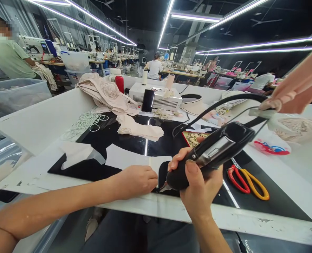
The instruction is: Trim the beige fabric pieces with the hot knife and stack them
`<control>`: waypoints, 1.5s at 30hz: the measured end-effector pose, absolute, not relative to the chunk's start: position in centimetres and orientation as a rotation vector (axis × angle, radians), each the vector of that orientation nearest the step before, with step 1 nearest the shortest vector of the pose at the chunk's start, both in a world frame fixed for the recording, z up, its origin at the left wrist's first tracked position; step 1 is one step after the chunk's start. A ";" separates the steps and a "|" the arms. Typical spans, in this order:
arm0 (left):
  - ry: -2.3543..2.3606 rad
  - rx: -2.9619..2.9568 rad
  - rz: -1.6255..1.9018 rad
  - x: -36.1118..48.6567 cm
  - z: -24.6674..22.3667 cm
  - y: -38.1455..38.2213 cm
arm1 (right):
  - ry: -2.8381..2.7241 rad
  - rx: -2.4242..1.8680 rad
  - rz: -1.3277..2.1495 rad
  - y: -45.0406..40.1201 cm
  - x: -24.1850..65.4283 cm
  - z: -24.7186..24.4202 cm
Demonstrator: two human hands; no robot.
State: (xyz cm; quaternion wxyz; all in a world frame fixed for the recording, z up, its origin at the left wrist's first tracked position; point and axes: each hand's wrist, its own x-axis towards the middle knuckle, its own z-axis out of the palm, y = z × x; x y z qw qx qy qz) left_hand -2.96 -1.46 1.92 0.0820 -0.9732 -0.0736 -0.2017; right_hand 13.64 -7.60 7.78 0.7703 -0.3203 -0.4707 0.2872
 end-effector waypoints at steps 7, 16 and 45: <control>-0.360 -3.015 -0.714 -2.8 1.3 -1.4 | -1.005 -0.692 0.607 -7.3 13.2 7.5; -0.253 -3.289 -0.670 -3.7 2.9 -0.2 | -0.982 -0.684 0.565 -7.0 12.9 7.2; -0.391 -3.175 -0.690 -3.5 1.7 -0.9 | -0.946 -0.709 0.488 -6.6 12.7 7.2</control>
